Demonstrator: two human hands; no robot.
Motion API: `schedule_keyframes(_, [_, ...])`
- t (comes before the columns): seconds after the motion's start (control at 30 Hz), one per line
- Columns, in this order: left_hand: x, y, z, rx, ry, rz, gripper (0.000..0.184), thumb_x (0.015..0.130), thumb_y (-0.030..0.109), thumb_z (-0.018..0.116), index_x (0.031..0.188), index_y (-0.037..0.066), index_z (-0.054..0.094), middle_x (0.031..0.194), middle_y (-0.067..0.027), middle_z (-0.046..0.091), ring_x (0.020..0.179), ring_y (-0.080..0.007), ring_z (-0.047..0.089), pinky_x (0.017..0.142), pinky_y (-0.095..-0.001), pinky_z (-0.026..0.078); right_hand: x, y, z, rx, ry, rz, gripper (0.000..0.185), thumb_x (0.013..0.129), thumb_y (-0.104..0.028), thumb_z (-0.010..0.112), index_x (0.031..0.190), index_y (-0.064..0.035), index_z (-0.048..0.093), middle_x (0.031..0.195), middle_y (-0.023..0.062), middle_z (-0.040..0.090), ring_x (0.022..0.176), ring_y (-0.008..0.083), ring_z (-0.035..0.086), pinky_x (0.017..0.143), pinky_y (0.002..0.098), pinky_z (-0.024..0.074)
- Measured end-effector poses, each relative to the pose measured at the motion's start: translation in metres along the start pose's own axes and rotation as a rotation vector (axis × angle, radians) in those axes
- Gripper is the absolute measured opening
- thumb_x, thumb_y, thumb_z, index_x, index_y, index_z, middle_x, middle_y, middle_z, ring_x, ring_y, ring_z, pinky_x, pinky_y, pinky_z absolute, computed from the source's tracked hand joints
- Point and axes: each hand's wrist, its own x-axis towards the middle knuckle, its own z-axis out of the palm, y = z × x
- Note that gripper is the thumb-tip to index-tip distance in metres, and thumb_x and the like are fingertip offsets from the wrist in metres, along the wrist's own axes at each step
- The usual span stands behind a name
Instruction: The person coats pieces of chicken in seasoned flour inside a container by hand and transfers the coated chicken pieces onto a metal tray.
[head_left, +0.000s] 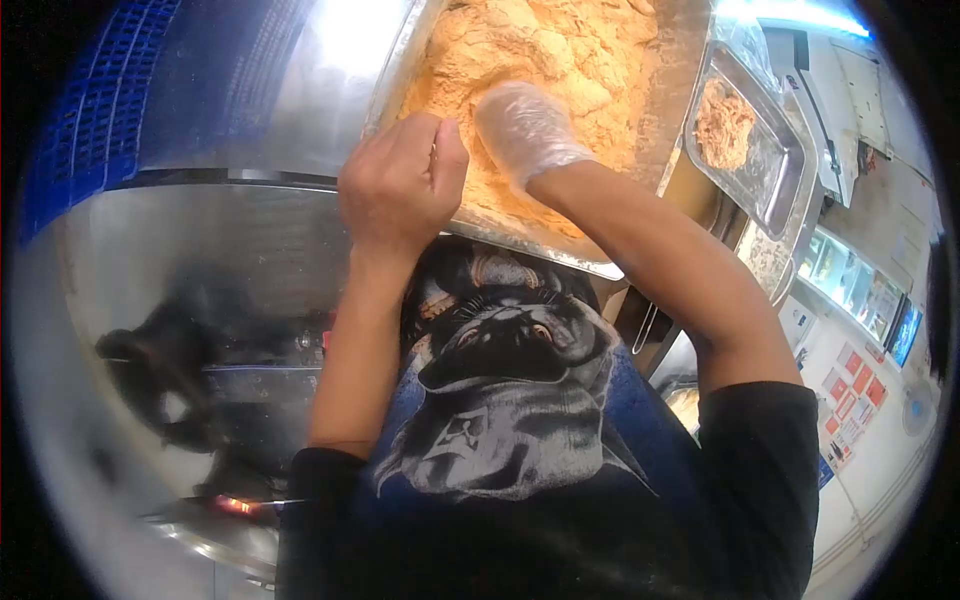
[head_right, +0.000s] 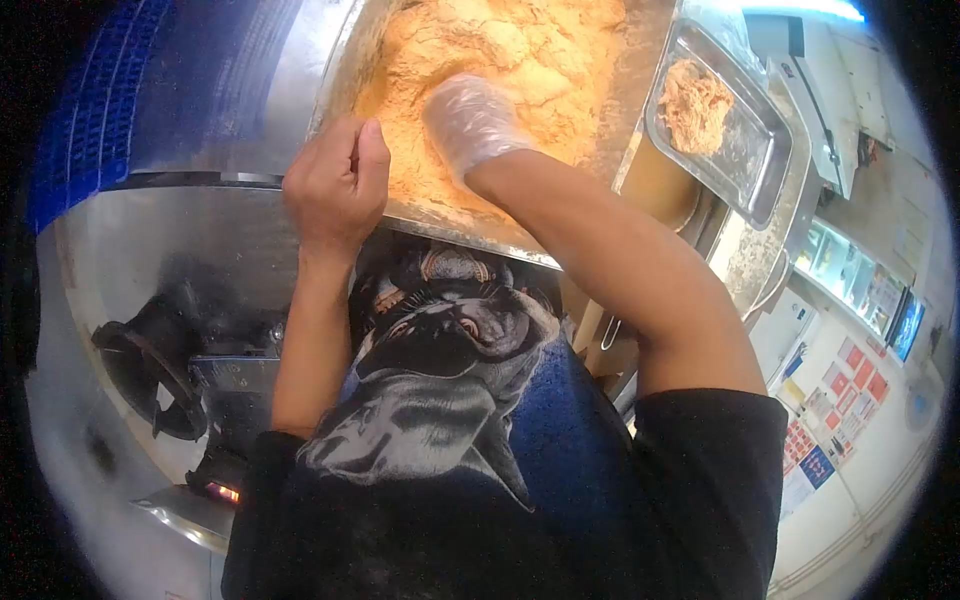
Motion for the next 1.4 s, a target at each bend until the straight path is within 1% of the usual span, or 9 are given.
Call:
schedule_keyframes(0.27, [-0.006, 0.001, -0.004, 0.005, -0.028, 0.008, 0.023, 0.097, 0.018, 0.069, 0.077, 0.008, 0.062, 0.065, -0.0114, 0.061, 0.058, -0.033, 0.061, 0.057, -0.0448, 0.048, -0.003, 0.007, -0.012, 0.015, 0.024, 0.06, 0.015, 0.086, -0.01, 0.072, 0.097, -0.0027, 0.08, 0.1, 0.0206, 0.078, 0.096, 0.034, 0.078, 0.082, 0.0423, 0.0612])
schedule_keyframes(0.53, [-0.001, 0.002, 0.003, 0.017, -0.05, 0.003, 0.026, 0.096, 0.018, 0.068, 0.074, 0.008, 0.06, 0.065, -0.013, 0.062, 0.057, -0.0352, 0.062, 0.054, -0.0473, 0.048, -0.105, 0.085, -0.051, 0.548, 0.405, 0.183, 0.016, 0.092, -0.009, 0.064, 0.098, 0.0007, 0.074, 0.094, 0.0268, 0.074, 0.093, 0.0412, 0.075, 0.08, 0.0474, 0.0595])
schedule_keyframes(0.6, [-0.003, 0.001, 0.002, -0.001, -0.066, -0.021, 0.026, 0.097, 0.019, 0.067, 0.075, 0.008, 0.06, 0.065, -0.0138, 0.062, 0.058, -0.0361, 0.062, 0.054, -0.048, 0.048, -0.111, 0.1, -0.024, 0.069, 0.291, 0.19, 0.012, 0.091, -0.01, 0.065, 0.095, -0.0008, 0.072, 0.091, 0.0262, 0.073, 0.09, 0.0401, 0.075, 0.079, 0.0473, 0.0588])
schedule_keyframes(0.83, [-0.003, 0.0, 0.004, 0.003, -0.085, -0.009, 0.026, 0.099, 0.022, 0.066, 0.077, 0.008, 0.062, 0.063, -0.0135, 0.061, 0.058, -0.0368, 0.062, 0.055, -0.0484, 0.048, -0.129, 0.087, -0.01, 0.22, 0.501, 0.204, 0.01, 0.089, -0.014, 0.067, 0.088, -0.0057, 0.072, 0.088, 0.0219, 0.072, 0.086, 0.0389, 0.073, 0.079, 0.0476, 0.0591])
schedule_keyframes(0.9, [-0.003, 0.0, 0.002, -0.007, -0.082, -0.021, 0.026, 0.1, 0.023, 0.066, 0.079, 0.008, 0.063, 0.063, -0.0133, 0.062, 0.058, -0.0366, 0.062, 0.055, -0.048, 0.048, -0.126, 0.091, 0.005, -0.026, 0.37, 0.119, 0.012, 0.09, -0.018, 0.068, 0.086, -0.0067, 0.072, 0.089, 0.0215, 0.072, 0.089, 0.0393, 0.074, 0.08, 0.0475, 0.0587])
schedule_keyframes(1.03, [-0.004, -0.001, -0.001, 0.02, -0.128, -0.047, 0.029, 0.103, 0.025, 0.066, 0.084, 0.004, 0.066, 0.071, -0.0172, 0.066, 0.061, -0.0381, 0.064, 0.059, -0.0459, 0.048, -0.141, 0.085, -0.053, 0.428, 0.291, 0.322, 0.012, 0.099, -0.011, 0.065, 0.096, -0.0039, 0.074, 0.094, 0.0162, 0.073, 0.09, 0.027, 0.071, 0.089, 0.0426, 0.0556])
schedule_keyframes(1.07, [-0.004, -0.001, 0.0, 0.015, -0.128, -0.053, 0.029, 0.103, 0.025, 0.066, 0.084, 0.004, 0.066, 0.071, -0.0173, 0.066, 0.062, -0.0382, 0.064, 0.059, -0.046, 0.048, -0.145, 0.106, -0.046, 0.572, 0.299, 0.391, 0.014, 0.1, -0.019, 0.068, 0.1, -0.0065, 0.075, 0.094, 0.0075, 0.072, 0.095, 0.0197, 0.066, 0.098, 0.039, 0.05])
schedule_keyframes(1.23, [-0.004, -0.003, 0.002, 0.023, -0.078, -0.024, 0.026, 0.101, 0.024, 0.066, 0.081, 0.008, 0.065, 0.065, -0.0132, 0.064, 0.059, -0.0372, 0.063, 0.057, -0.0482, 0.049, -0.193, 0.21, -0.07, 0.929, 0.479, 0.669, 0.035, 0.095, -0.035, 0.072, 0.116, -0.0078, 0.075, 0.104, 0.0005, 0.071, 0.108, 0.0142, 0.059, 0.108, 0.0371, 0.0372])
schedule_keyframes(1.4, [-0.003, -0.004, 0.003, 0.032, -0.076, -0.012, 0.027, 0.101, 0.025, 0.066, 0.08, 0.008, 0.065, 0.065, -0.0138, 0.064, 0.06, -0.038, 0.064, 0.057, -0.0485, 0.049, -0.185, 0.336, -0.015, 0.748, 0.399, 0.739, 0.048, 0.096, -0.039, 0.072, 0.128, -0.0042, 0.073, 0.107, 0.0028, 0.073, 0.102, 0.0181, 0.063, 0.101, 0.0357, 0.0449])
